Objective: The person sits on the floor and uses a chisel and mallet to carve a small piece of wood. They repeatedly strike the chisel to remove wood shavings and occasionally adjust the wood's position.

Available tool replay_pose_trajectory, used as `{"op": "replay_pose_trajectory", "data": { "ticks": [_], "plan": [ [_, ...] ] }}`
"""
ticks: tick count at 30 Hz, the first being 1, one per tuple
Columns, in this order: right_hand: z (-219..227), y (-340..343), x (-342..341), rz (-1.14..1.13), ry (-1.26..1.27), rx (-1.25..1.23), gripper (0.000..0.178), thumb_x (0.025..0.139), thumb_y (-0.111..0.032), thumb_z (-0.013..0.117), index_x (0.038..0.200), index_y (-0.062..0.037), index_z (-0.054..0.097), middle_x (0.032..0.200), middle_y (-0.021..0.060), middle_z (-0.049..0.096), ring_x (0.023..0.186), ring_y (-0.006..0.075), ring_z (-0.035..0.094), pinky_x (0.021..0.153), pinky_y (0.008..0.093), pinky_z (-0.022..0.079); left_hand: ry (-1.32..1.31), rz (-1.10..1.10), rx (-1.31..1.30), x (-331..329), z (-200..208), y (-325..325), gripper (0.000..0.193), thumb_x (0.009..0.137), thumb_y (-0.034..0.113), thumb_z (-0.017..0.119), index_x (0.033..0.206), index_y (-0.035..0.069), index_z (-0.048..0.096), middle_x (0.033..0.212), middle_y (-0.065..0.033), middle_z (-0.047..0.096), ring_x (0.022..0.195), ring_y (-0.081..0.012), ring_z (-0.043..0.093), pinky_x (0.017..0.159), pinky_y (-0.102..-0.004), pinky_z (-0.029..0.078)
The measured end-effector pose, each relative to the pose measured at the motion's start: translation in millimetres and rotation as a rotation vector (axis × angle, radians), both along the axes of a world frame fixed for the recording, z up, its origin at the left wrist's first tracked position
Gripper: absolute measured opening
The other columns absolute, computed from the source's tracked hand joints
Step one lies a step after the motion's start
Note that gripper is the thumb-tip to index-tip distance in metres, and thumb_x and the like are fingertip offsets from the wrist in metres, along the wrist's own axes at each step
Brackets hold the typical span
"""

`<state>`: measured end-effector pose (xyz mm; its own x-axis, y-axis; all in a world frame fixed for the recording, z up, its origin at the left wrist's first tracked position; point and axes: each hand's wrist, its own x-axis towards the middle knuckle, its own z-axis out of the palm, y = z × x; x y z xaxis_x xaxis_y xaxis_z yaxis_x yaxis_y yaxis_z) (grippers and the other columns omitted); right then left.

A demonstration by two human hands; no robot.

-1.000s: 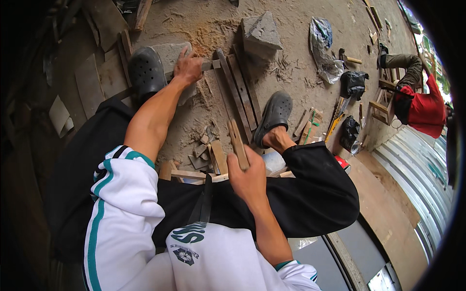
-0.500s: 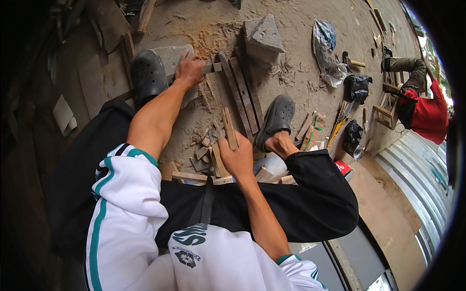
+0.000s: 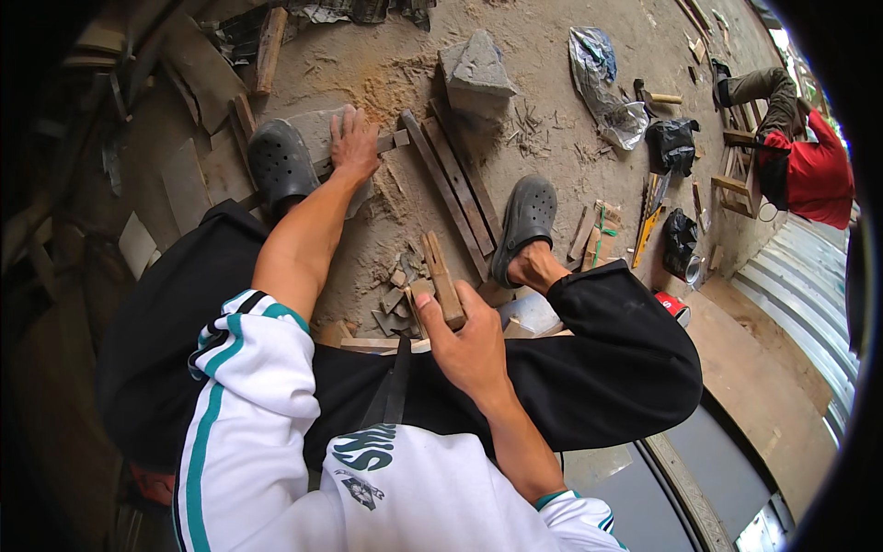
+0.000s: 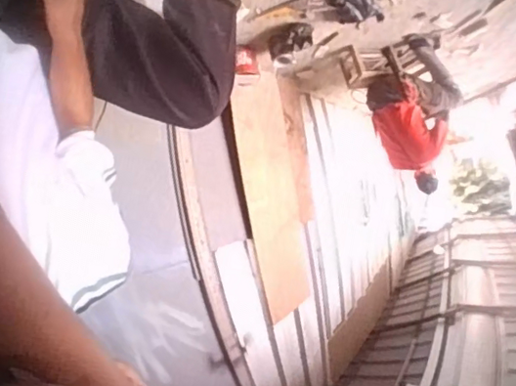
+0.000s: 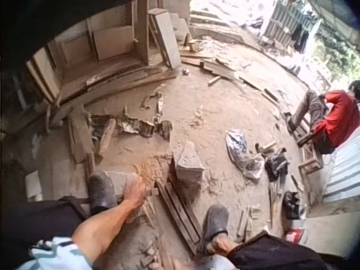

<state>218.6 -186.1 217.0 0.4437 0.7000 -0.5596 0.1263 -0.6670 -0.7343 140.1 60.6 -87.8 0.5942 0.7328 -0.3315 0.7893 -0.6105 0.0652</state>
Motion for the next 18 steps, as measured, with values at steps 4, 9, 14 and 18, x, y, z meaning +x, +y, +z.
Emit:
{"op": "replay_pose_trajectory", "data": {
  "ticks": [4, 9, 14, 18],
  "plan": [
    [34, -23, -9, -0.02, -0.029, 0.071, 0.029, 0.09, -0.025, 0.067, 0.082, 0.0001, 0.056, 0.063, 0.0202, 0.058, 0.054, 0.0339, 0.061, 0.053, 0.0388, 0.045, 0.177, 0.091, 0.054, 1, -1, -2, 0.073, 0.083, 0.023, 0.067, 0.146, 0.01, 0.034, 0.161, -0.0166, 0.014, 0.15, -0.0342, 0.005, 0.118, -0.057, 0.002],
    [39, -48, 16, -0.094, -0.095, 0.117, 0.03, 0.092, -0.027, 0.068, 0.081, -0.0009, 0.056, 0.059, 0.009, 0.053, 0.053, 0.0136, 0.049, 0.052, 0.0323, 0.041, 0.161, 0.013, -0.08, 8, 36, -43, 0.091, 0.092, 0.034, 0.057, 0.155, 0.003, 0.0, 0.161, -0.0223, 0.001, 0.149, -0.0386, -0.001, 0.12, -0.0515, 0.003],
    [17, -62, 38, -0.184, -0.081, 0.094, 0.03, 0.091, -0.028, 0.068, 0.081, -0.0014, 0.058, 0.062, 0.0046, 0.053, 0.057, 0.0122, 0.047, 0.055, 0.031, 0.04, -0.186, -0.732, -0.201, -5, -1, -93, 0.059, 0.091, 0.032, 0.057, 0.141, 0.006, 0.043, 0.153, -0.0173, 0.035, 0.145, -0.0331, 0.027, 0.121, -0.0449, 0.017],
    [2, -73, 42, -0.191, -0.072, 0.091, 0.027, 0.091, -0.025, 0.067, 0.084, -0.0006, 0.059, 0.065, 0.0043, 0.054, 0.059, 0.0123, 0.048, 0.056, 0.0312, 0.041, -0.392, -0.497, -0.138, -2, 16, -107, 0.055, 0.087, 0.028, 0.062, 0.137, 0.009, 0.048, 0.15, -0.0149, 0.039, 0.142, -0.0299, 0.032, 0.118, -0.0438, 0.024]
  ]
}}
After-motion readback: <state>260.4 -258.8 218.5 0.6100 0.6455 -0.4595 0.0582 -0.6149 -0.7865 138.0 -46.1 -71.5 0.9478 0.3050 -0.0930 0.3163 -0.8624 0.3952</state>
